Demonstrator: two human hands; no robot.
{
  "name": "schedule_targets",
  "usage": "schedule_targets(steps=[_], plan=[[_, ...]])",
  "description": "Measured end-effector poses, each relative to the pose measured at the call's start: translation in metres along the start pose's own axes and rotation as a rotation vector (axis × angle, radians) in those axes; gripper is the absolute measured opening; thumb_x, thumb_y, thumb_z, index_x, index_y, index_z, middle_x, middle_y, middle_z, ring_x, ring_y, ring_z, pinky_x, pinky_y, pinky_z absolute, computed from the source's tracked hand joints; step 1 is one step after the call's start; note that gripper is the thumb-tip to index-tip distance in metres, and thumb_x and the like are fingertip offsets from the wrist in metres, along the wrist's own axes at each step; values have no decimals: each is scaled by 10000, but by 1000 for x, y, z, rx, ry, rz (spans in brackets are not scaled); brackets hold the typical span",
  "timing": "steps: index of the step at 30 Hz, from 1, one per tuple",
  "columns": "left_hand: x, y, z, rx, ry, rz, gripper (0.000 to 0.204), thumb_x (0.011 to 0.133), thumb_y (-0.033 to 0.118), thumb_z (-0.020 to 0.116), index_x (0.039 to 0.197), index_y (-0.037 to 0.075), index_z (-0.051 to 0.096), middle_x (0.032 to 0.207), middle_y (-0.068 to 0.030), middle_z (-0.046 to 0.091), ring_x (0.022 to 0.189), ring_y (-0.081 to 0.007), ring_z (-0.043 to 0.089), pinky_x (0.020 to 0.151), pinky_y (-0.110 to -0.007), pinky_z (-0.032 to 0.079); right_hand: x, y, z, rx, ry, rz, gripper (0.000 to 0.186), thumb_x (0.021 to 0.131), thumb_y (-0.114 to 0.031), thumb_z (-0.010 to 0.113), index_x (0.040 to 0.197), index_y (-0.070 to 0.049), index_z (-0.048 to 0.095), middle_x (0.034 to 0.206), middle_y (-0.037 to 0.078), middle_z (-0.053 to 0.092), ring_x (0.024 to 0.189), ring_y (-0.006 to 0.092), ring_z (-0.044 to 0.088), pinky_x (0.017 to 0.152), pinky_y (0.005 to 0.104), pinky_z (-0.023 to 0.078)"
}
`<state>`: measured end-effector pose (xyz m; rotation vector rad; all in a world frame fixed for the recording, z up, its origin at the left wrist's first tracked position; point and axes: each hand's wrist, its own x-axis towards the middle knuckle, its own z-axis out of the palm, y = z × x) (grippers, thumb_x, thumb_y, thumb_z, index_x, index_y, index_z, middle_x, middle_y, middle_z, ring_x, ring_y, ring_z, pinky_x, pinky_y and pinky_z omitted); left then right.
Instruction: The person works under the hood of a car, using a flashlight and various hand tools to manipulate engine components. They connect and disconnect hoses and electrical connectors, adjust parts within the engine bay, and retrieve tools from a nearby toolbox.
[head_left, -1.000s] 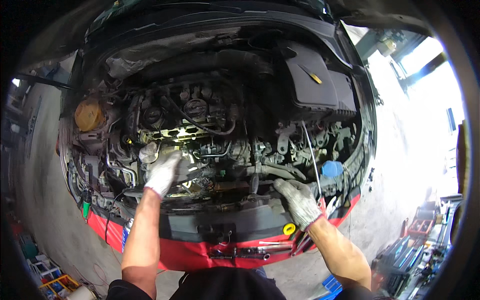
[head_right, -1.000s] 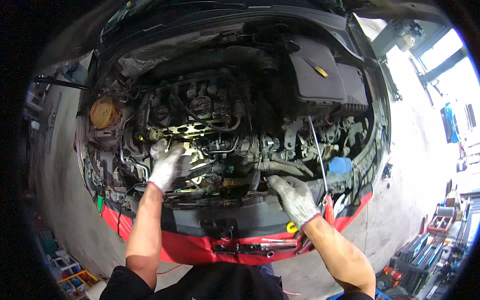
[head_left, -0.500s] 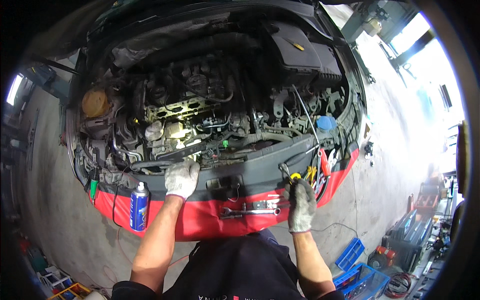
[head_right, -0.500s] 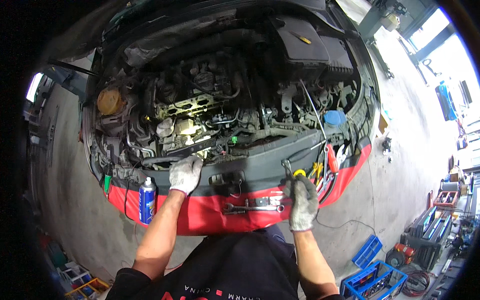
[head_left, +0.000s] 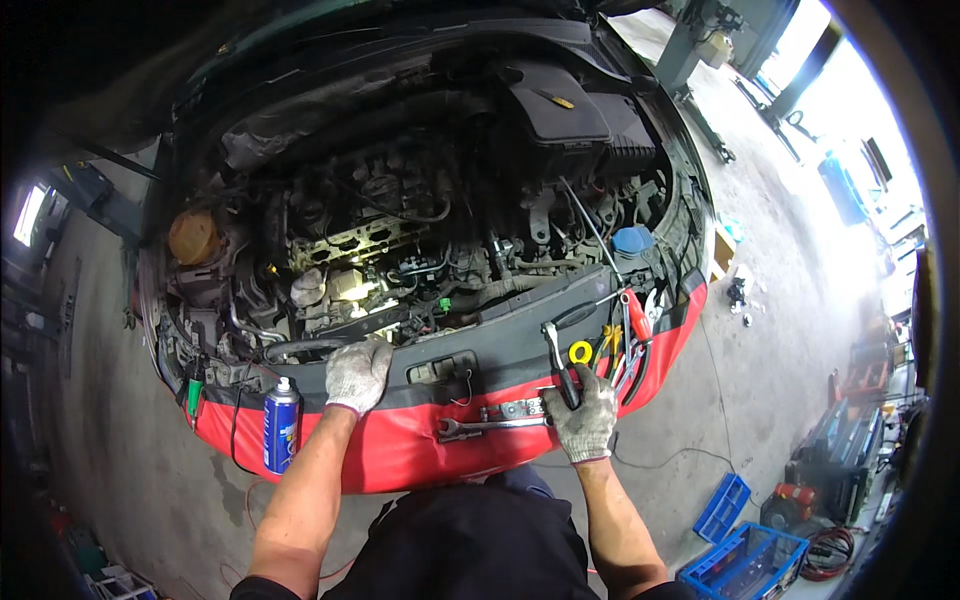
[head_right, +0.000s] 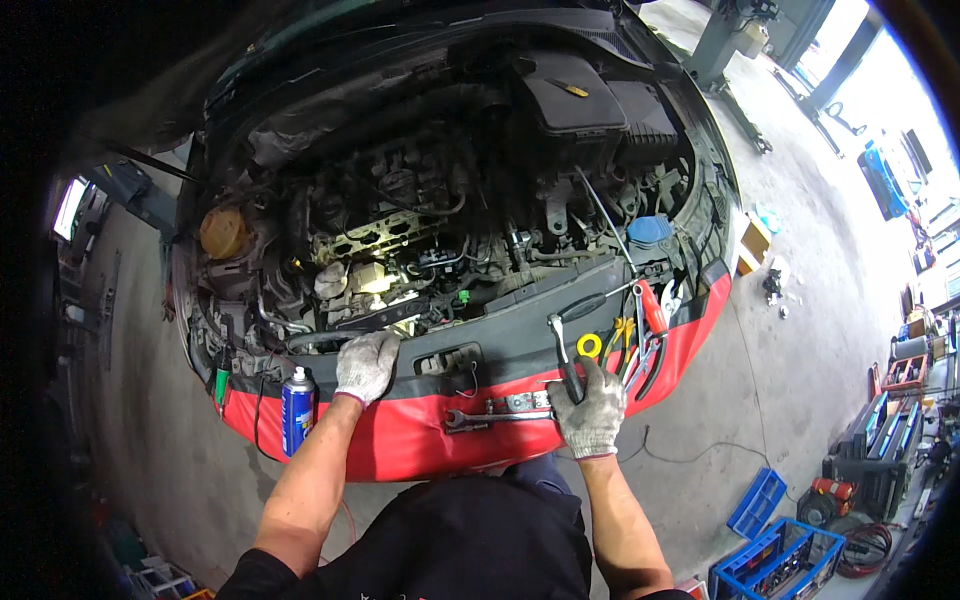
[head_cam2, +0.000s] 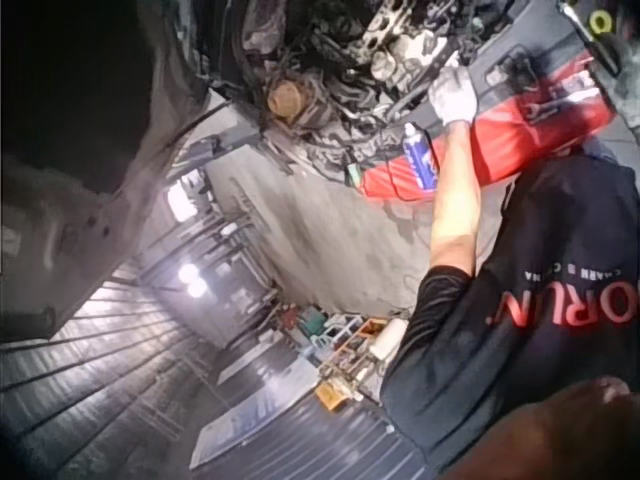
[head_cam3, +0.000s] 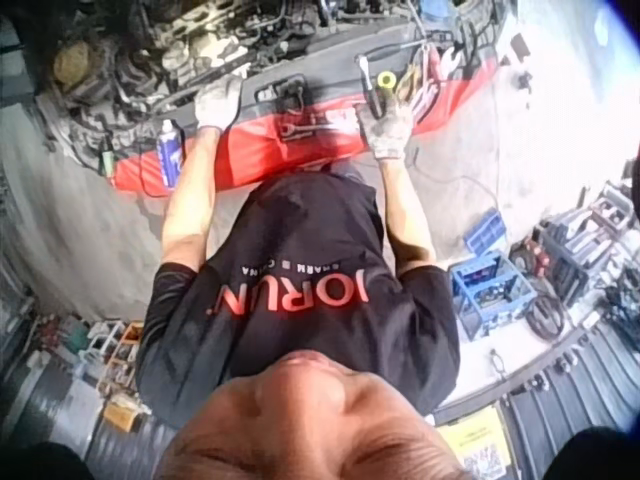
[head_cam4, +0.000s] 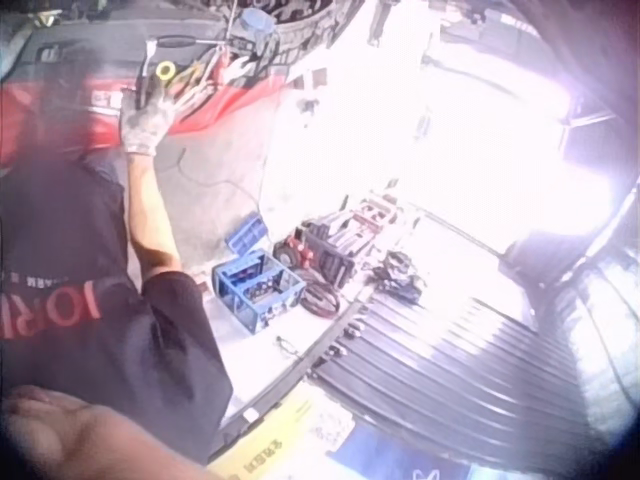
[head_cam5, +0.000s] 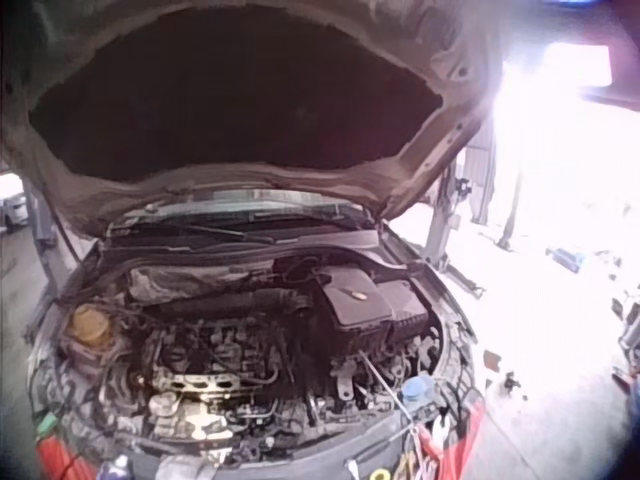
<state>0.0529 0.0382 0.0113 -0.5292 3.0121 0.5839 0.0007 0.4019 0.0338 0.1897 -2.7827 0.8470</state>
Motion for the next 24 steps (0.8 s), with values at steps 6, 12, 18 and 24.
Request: schedule_targets(steps=[6,12,18,24], plan=[[-1,1,0,-6,-7,-1,444,983,429,459,1109,98,726,1125,-175,707,1095,-375,630,993,-487,435,-2,-3,-4,66,-52,28,548,700,-247,854,1151,13,681,1014,188,680,968,368,645,880,456,509],[-2,4,2,33,62,1,380,971,403,496,1073,111,717,1069,-155,708,1066,-358,625,973,-484,425,2,-3,-1,114,-36,10,479,705,-227,852,1098,-4,693,935,161,675,883,338,652,820,441,519],[-2,4,6,18,130,8,363,957,406,505,1001,126,731,1041,-136,703,1053,-350,612,991,-487,408,-1,7,1,137,25,-35,472,725,-188,854,1133,-31,677,998,174,670,940,360,653,862,450,518],[0,7,6,25,158,34,342,944,393,527,977,119,729,991,-136,705,1008,-345,622,951,-485,421,15,-6,-6,169,117,-106,409,748,-150,832,1114,-41,685,1023,165,677,924,327,651,843,426,519]])
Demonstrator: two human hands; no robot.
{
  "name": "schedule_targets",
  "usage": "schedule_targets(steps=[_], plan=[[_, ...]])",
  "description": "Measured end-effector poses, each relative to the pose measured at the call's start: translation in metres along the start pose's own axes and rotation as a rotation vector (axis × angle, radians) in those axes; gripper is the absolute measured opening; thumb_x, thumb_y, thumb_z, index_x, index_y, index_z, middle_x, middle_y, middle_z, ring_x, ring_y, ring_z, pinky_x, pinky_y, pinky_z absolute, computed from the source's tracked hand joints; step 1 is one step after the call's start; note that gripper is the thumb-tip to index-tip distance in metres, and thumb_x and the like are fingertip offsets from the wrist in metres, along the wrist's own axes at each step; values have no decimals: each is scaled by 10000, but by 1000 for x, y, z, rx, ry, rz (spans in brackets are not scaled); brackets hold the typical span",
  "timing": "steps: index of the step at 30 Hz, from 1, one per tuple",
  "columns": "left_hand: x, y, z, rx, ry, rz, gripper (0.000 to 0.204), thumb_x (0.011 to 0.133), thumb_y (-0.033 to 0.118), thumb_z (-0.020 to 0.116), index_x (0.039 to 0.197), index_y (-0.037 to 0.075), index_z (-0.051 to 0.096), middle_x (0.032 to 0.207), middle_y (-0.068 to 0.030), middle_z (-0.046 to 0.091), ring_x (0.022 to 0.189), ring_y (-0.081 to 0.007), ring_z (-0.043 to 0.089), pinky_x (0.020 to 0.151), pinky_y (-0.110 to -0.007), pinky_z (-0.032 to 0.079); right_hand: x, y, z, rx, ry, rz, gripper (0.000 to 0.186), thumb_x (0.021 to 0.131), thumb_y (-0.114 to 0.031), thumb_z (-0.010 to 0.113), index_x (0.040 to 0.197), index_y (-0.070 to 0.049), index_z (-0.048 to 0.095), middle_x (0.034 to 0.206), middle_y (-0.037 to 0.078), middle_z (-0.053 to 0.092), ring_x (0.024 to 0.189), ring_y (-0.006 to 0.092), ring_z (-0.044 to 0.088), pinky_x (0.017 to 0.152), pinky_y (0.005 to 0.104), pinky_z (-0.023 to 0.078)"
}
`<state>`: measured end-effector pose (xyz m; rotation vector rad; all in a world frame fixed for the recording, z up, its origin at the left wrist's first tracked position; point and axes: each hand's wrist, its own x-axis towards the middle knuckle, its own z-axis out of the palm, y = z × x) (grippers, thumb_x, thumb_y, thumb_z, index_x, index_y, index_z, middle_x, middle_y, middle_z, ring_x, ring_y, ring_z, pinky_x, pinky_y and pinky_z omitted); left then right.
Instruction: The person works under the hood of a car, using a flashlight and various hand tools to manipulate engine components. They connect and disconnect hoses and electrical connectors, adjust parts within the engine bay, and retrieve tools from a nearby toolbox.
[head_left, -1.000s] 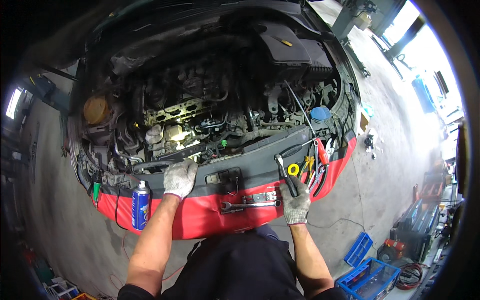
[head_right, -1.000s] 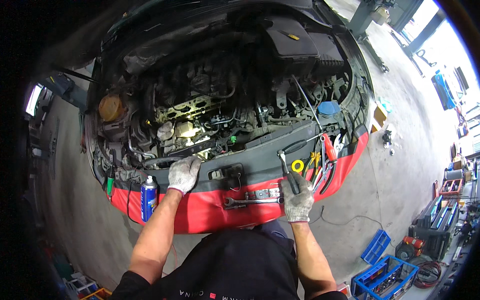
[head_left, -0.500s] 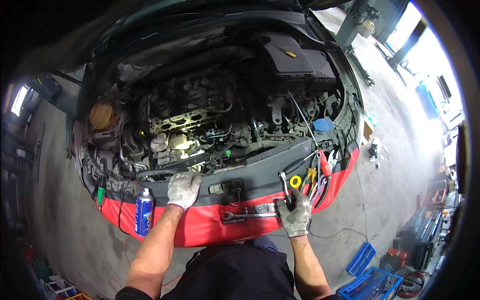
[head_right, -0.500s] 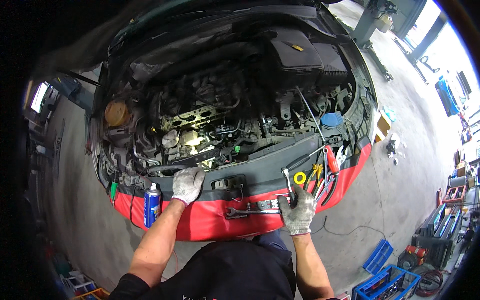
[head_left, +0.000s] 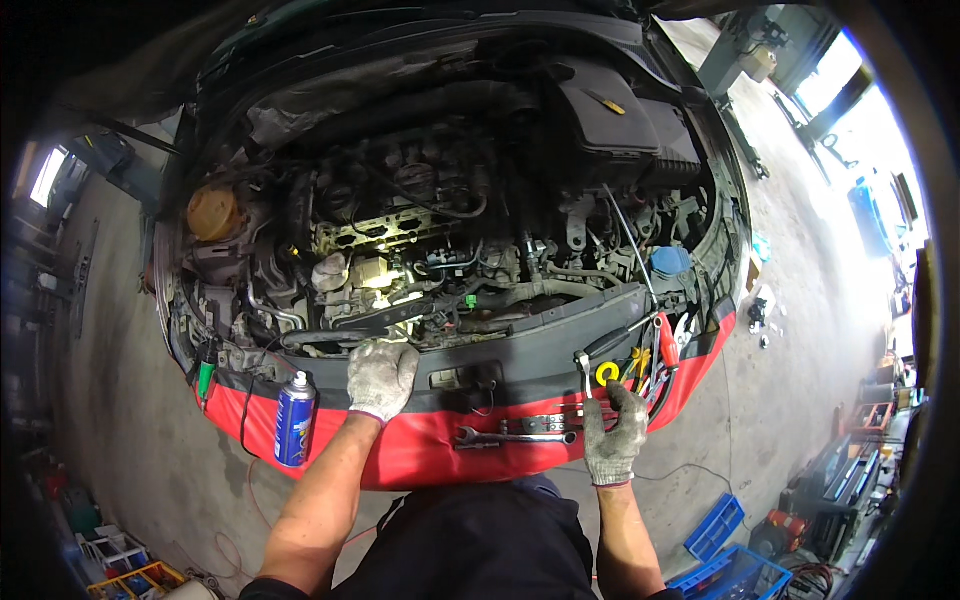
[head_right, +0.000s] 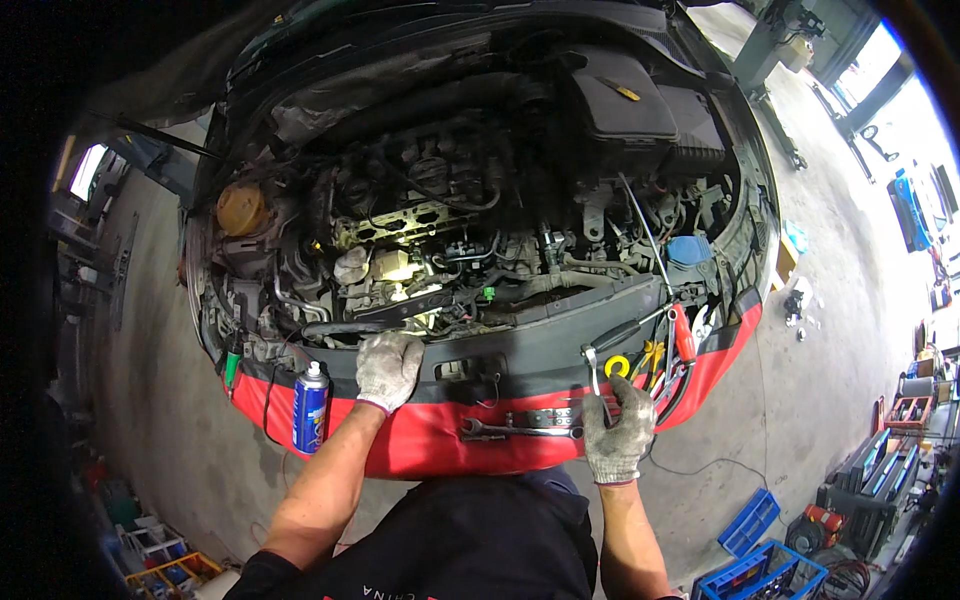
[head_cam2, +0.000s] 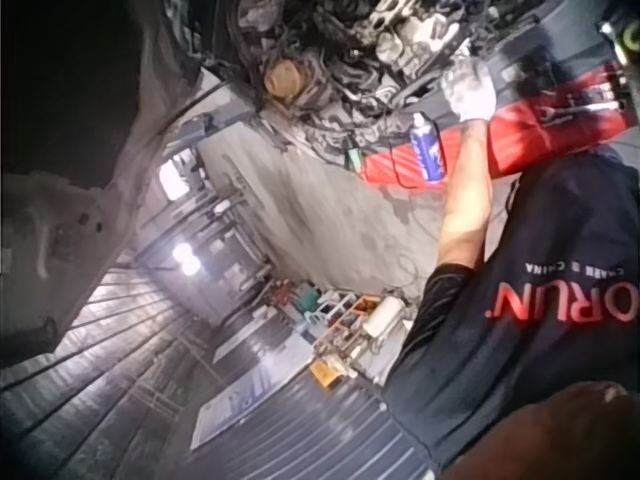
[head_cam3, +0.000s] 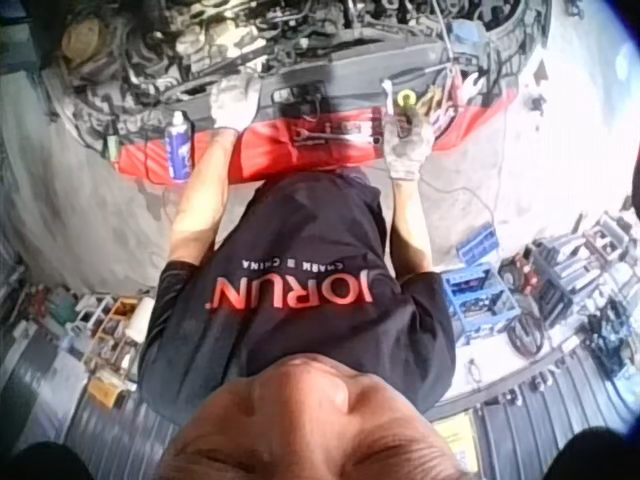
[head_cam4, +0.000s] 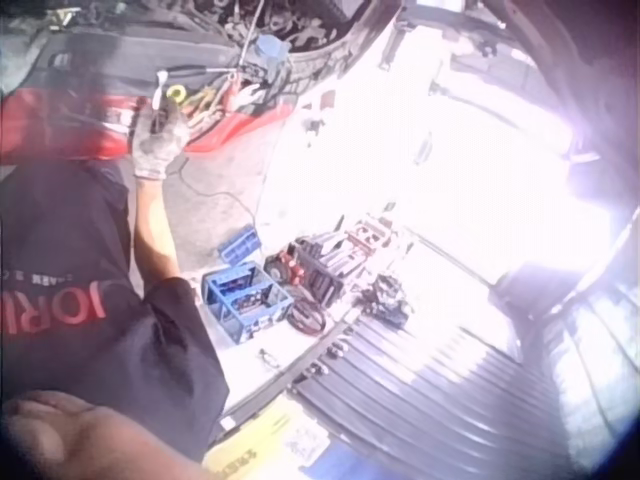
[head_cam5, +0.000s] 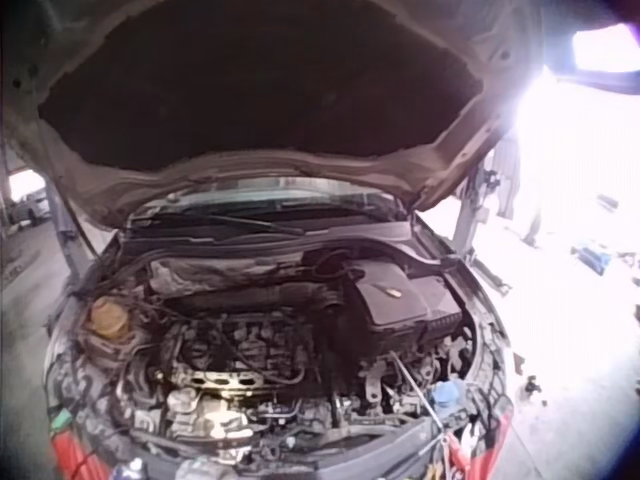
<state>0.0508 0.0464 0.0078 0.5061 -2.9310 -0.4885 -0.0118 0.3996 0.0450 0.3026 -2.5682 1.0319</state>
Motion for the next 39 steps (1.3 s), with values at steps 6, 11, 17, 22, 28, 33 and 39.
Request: schedule_targets(steps=[6,11,17,22,28,33,39], plan=[[0,-3,-3,-2,2,14,313,941,370,542,952,117,726,965,-137,701,978,-348,623,925,-488,427,27,-45,20,180,-94,-11,133,791,-90,782,917,-68,746,785,92,680,695,256,647,661,364,524],[2,-1,1,-13,25,33,274,928,342,565,928,121,728,929,-120,697,941,-346,625,888,-482,436,33,-63,56,224,-295,-179,179,797,-71,744,976,-65,729,864,145,704,817,340,667,746,433,529],[0,-9,6,-38,120,67,197,902,292,619,907,125,722,893,-89,691,915,-319,623,873,-463,442,56,-74,115,43,-541,-394,173,854,-181,652,984,-86,715,876,146,689,832,369,641,738,483,508],[2,-6,2,-46,127,61,143,860,255,675,913,128,711,887,-75,681,918,-313,620,877,-463,445,67,-88,143,-61,-497,-353,168,853,-228,676,978,-125,723,880,138,670,853,353,632,767,488,488],[1,-12,8,-81,176,59,135,845,249,694,899,126,702,898,-79,675,925,-316,617,886,-465,447,69,-97,161,-244,-544,-327,203,849,-305,690,929,-124,736,868,131,685,855,336,653,793,479,475],[-1,-15,13,-76,166,47,181,869,287,672,942,124,701,945,-70,671,958,-315,613,910,-475,451,81,-100,173,-396,-586,-378,207,875,-320,642,887,-135,735,831,117,711,769,319,681,751,475,483],[-2,-15,6,-149,136,-3,209,872,250,673,1042,131,689,1006,-61,677,1018,-311,614,938,-478,453,76,-89,181,-279,-381,-441,184,848,-316,682,866,-138,724,751,107,662,722,315,652,702,465,466]])
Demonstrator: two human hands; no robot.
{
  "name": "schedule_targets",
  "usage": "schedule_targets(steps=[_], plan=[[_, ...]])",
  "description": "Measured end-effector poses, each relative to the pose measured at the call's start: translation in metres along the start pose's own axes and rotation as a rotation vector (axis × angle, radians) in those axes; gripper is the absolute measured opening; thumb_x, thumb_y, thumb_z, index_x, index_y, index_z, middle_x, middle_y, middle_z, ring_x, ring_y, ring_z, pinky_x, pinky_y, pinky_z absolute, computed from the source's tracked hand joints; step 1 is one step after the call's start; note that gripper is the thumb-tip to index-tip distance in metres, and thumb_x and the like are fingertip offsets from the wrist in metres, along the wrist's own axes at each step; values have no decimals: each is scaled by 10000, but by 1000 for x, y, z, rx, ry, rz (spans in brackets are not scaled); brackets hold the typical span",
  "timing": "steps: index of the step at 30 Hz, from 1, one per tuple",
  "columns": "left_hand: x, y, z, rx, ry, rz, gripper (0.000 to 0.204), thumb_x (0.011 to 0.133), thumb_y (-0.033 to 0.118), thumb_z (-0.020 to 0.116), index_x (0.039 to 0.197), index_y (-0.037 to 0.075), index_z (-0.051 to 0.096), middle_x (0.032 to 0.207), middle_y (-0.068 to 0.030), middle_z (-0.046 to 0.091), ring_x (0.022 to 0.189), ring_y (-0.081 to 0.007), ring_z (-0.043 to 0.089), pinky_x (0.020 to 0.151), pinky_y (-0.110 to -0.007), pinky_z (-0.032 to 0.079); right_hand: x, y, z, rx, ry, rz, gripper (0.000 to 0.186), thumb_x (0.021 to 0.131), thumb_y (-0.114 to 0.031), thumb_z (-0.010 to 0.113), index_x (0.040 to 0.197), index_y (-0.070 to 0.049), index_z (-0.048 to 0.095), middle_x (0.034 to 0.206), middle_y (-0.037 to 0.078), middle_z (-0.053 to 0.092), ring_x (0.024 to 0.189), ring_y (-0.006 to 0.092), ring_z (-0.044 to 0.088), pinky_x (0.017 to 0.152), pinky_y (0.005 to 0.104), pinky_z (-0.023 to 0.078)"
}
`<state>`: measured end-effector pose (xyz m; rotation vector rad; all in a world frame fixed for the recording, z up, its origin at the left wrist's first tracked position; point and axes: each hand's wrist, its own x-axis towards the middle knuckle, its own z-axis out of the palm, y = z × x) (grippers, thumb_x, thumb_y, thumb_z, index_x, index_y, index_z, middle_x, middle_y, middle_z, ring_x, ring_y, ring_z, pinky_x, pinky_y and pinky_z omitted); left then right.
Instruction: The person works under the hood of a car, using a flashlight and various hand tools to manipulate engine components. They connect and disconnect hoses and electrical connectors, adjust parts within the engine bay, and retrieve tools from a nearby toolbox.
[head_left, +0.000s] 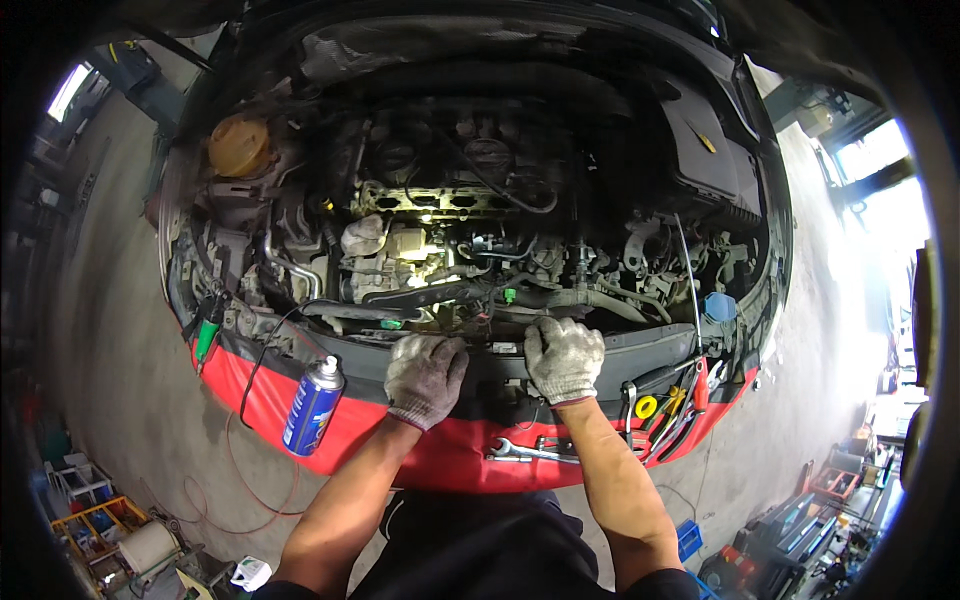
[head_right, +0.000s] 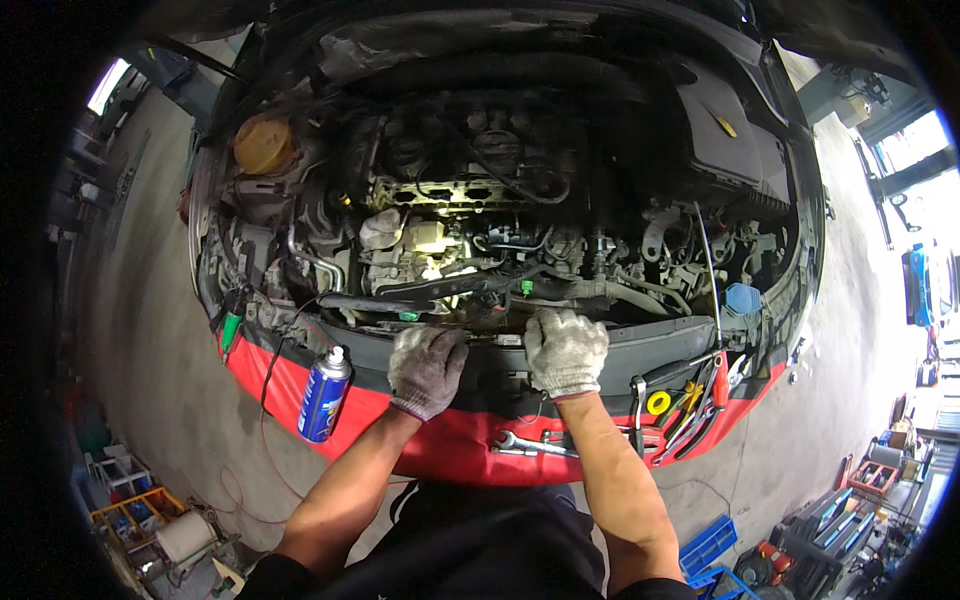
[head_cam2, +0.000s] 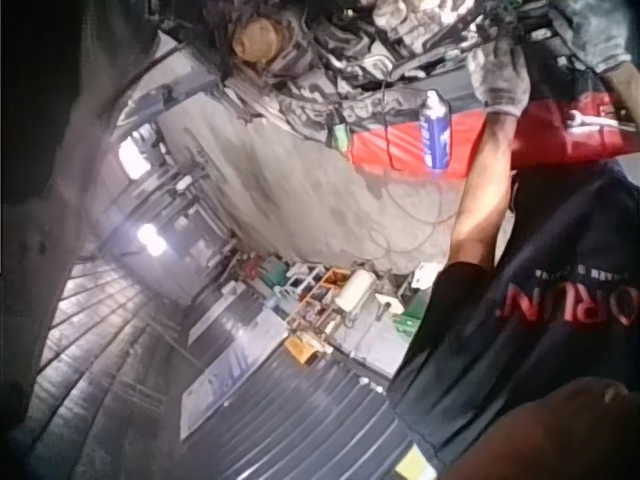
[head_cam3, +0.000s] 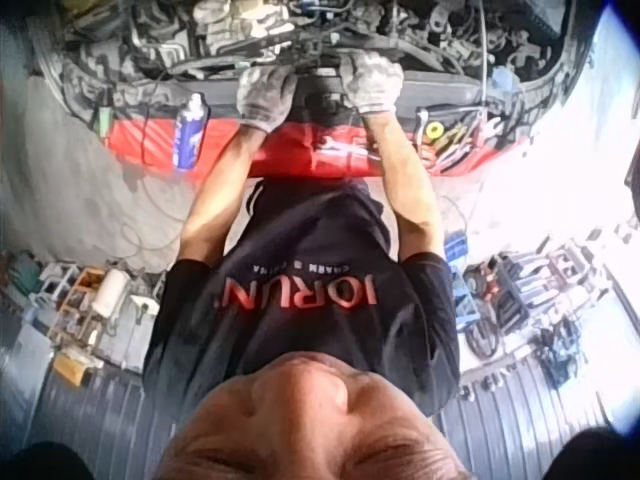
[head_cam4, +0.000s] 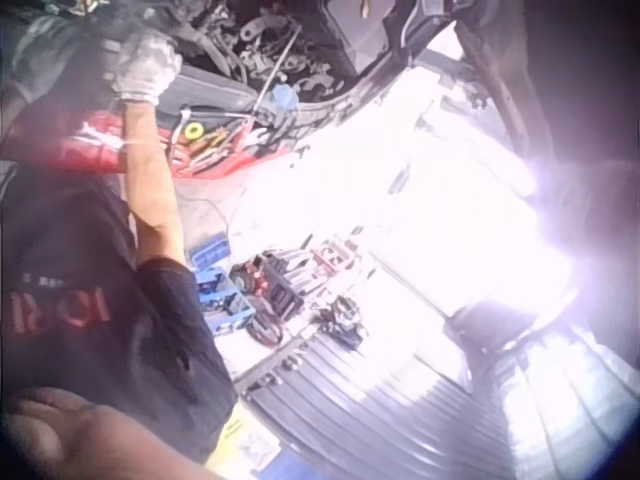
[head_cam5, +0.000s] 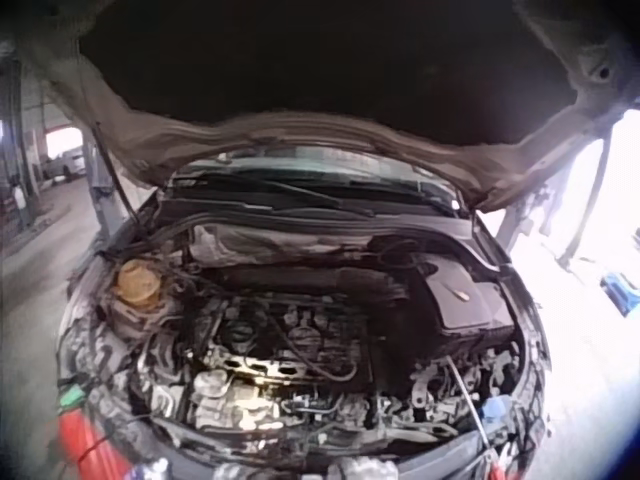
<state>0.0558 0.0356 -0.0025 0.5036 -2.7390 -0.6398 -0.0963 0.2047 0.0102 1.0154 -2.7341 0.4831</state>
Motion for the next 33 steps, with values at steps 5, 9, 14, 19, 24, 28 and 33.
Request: schedule_targets(steps=[5,9,14,19,24,28,33], plan=[[-17,11,-70,-202,169,-28,346,825,146,746,1150,78,648,1159,-146,642,1123,-339,606,1000,-455,468,-3,4,5,11,17,-14,181,835,-307,699,903,-142,726,790,99,674,754,315,655,717,457,469],[-69,-17,-127,-53,264,-357,550,757,146,793,1256,46,583,1251,-207,580,1177,-394,545,1039,-497,429,-2,1,1,36,25,6,169,838,-301,700,894,-144,725,812,98,678,783,313,654,727,457,470],[-114,-73,-128,226,37,-626,824,668,311,861,1355,36,499,1227,-233,576,1177,-417,531,1015,-522,439,-3,-1,2,-33,3,11,188,839,-326,678,876,-149,730,819,96,685,765,315,660,728,460,481],[-109,-85,-132,170,-52,-669,868,639,326,840,1375,31,489,1179,-226,599,1148,-418,554,992,-526,465,-4,-4,4,-19,10,12,203,856,-331,667,892,-144,734,840,98,693,811,311,666,757,460,482],[-110,-99,-134,99,-87,-621,861,641,314,816,1384,25,489,1168,-222,614,1119,-412,589,978,-503,489,-4,-3,5,-40,9,28,204,847,-320,665,901,-137,735,859,105,699,828,314,669,779,459,483],[-107,-102,-150,40,22,-720,873,639,329,836,1387,26,503,1242,-240,614,1162,-389,604,1003,-471,486,-4,-4,5,-42,-15,27,204,847,-318,666,903,-135,735,859,107,699,838,313,670,783,461,483],[-95,-130,-177,20,208,-830,890,643,251,856,1414,6,484,1285,-203,616,1145,-345,639,1006,-423,500,-3,-6,4,-54,-14,34,199,848,-317,667,894,-136,733,857,107,700,834,315,671,773,463,484]])
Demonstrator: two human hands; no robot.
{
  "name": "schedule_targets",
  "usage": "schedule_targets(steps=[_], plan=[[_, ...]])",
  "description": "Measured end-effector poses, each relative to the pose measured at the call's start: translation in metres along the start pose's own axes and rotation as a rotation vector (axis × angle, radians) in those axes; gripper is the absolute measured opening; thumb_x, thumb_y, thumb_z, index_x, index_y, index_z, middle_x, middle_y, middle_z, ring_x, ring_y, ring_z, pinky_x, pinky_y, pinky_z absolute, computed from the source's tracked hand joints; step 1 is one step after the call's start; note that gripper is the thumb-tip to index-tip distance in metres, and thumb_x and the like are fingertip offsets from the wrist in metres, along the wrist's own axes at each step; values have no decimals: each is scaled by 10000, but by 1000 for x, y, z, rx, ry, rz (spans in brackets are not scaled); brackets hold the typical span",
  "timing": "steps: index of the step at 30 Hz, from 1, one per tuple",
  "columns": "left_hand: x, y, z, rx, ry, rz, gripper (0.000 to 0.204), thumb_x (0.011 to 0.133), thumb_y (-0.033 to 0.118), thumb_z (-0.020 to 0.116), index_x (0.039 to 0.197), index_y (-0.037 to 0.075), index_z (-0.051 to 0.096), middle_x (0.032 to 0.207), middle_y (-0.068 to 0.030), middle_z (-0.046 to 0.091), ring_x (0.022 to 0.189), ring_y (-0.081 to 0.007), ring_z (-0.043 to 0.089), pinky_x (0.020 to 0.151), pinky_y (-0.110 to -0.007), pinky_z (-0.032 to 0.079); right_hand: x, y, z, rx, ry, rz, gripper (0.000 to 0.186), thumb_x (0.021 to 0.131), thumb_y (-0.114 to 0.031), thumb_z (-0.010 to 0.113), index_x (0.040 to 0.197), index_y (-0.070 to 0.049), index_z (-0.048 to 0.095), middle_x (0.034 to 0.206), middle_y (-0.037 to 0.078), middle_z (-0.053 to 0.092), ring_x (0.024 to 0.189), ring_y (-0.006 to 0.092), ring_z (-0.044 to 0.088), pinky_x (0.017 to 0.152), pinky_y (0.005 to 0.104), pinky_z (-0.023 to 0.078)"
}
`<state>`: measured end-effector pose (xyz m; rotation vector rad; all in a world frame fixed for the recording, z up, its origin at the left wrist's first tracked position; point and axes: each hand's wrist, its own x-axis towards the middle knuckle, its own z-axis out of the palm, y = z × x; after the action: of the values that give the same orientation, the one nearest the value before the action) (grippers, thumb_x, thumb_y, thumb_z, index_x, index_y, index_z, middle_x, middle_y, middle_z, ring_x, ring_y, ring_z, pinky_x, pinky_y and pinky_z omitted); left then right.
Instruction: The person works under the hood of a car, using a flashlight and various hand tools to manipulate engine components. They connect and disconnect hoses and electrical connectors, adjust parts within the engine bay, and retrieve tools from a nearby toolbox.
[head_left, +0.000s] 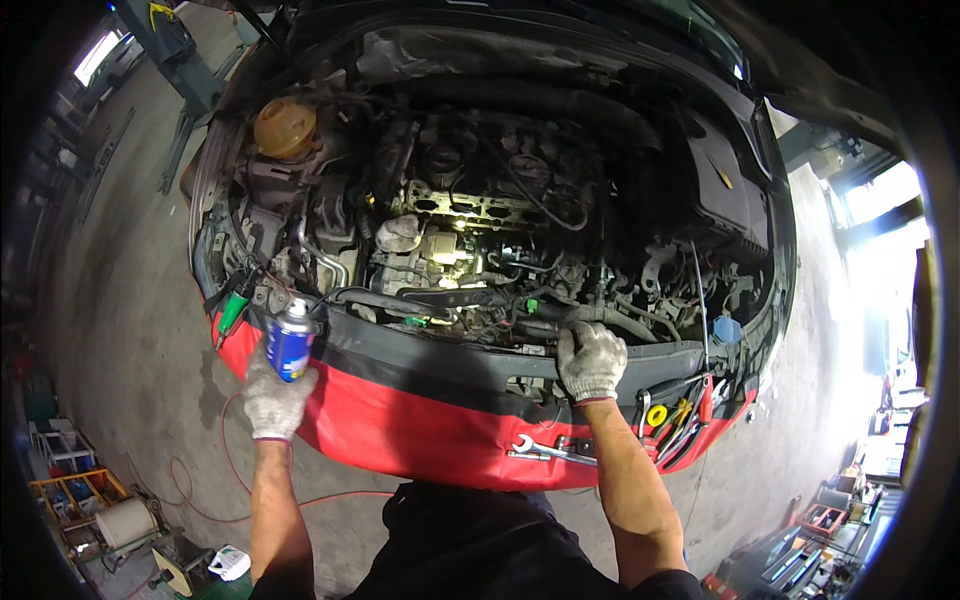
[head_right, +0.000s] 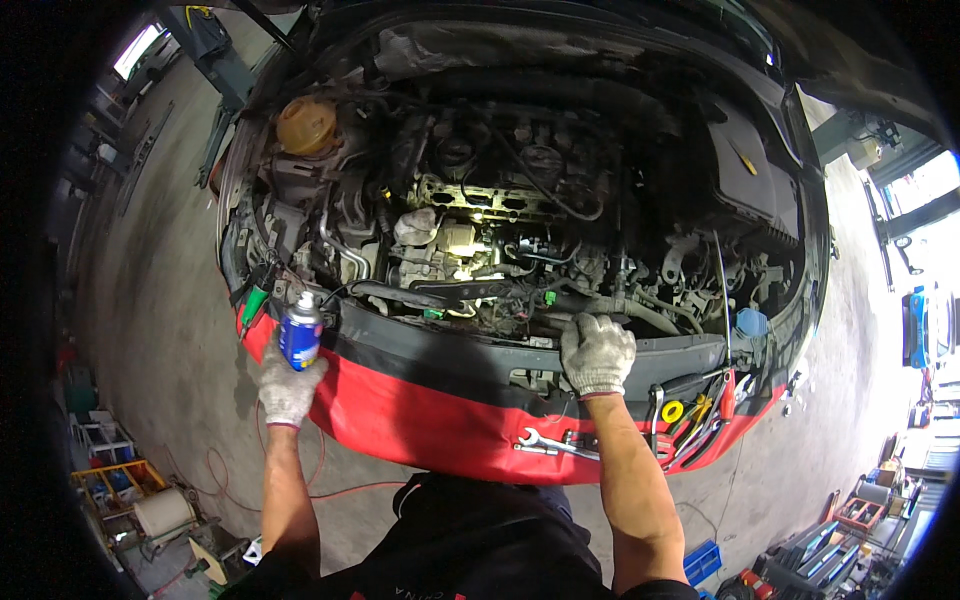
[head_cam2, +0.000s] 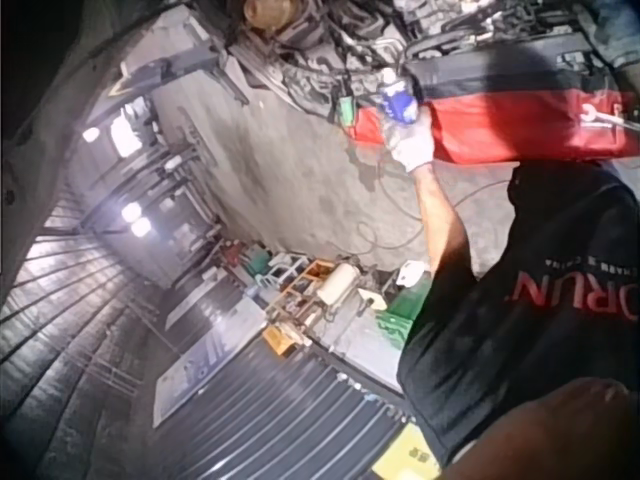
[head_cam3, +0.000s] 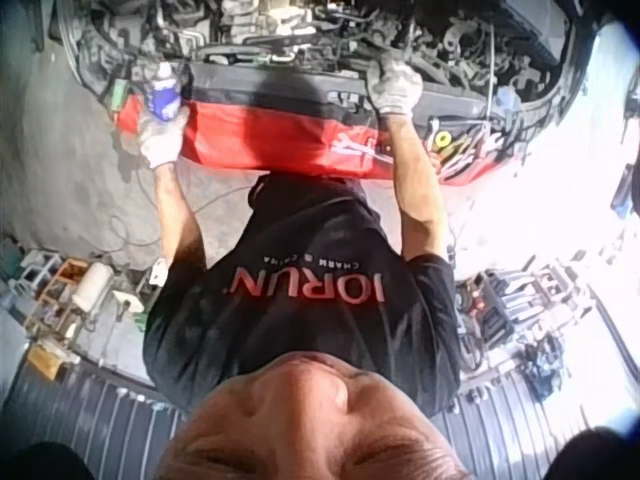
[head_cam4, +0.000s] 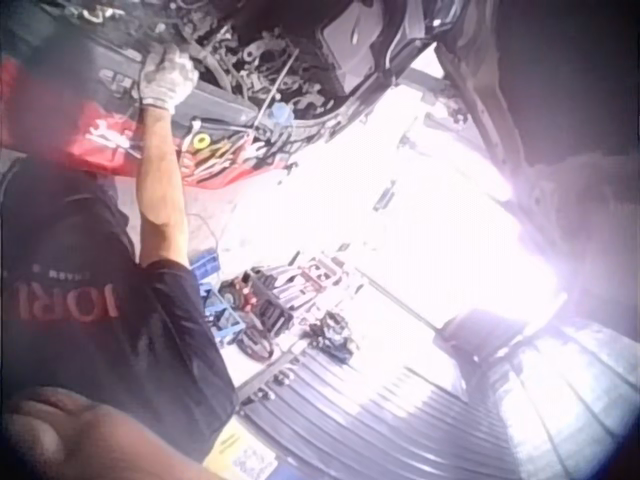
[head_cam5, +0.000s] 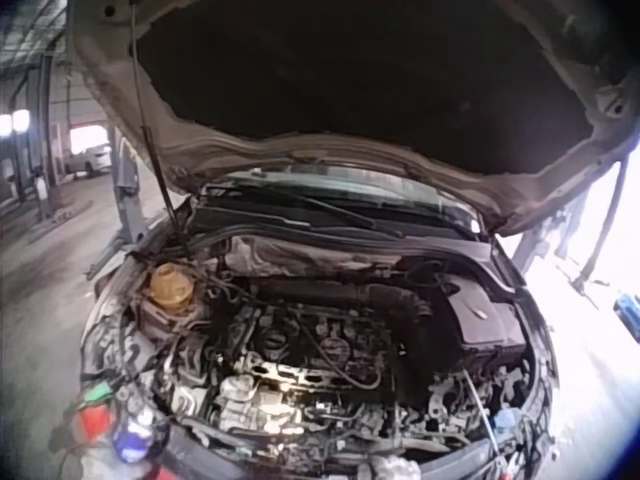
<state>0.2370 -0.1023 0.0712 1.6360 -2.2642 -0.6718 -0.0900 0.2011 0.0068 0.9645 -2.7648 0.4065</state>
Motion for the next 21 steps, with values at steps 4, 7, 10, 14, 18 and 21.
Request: schedule_targets(steps=[4,7,10,14,18,21], plan=[[25,-12,-21,61,86,-64,885,646,268,855,1413,18,493,1240,-205,631,1125,-356,640,991,-441,505,0,2,2,12,22,-15,194,848,-317,668,884,-137,731,848,108,699,823,317,671,766,460,485],[42,-25,-30,172,86,-109,908,642,275,846,1444,62,478,1268,-213,623,1165,-383,614,1016,-471,487,0,3,1,-7,18,-6,192,848,-317,669,880,-138,731,839,106,696,817,317,670,762,457,484],[56,-38,-27,230,72,-43,931,643,282,838,1467,78,457,1317,-210,606,1207,-377,593,1045,-466,468,-1,1,-2,12,1,-8,186,860,-289,674,883,-107,705,851,115,677,832,329,652,771,466,475],[78,-70,-13,253,109,37,950,652,308,836,1490,101,439,1380,-202,579,1261,-363,560,1064,-449,447,1,-4,0,6,22,-10,188,847,-316,671,879,-140,727,838,106,693,819,320,667,768,461,479],[80,-57,-5,229,90,116,955,657,332,848,1497,139,436,1382,-197,574,1250,-377,556,1067,-458,438,0,1,-1,-19,-7,3,192,851,-316,665,885,-137,728,849,107,695,826,321,667,776,461,479],[81,-59,-8,276,86,117,978,653,317,851,1511,156,411,1378,-205,569,1244,-395,552,1069,-470,435,0,0,-1,0,-5,-10,196,863,-304,661,890,-116,710,847,119,681,826,331,656,771,467,475]])
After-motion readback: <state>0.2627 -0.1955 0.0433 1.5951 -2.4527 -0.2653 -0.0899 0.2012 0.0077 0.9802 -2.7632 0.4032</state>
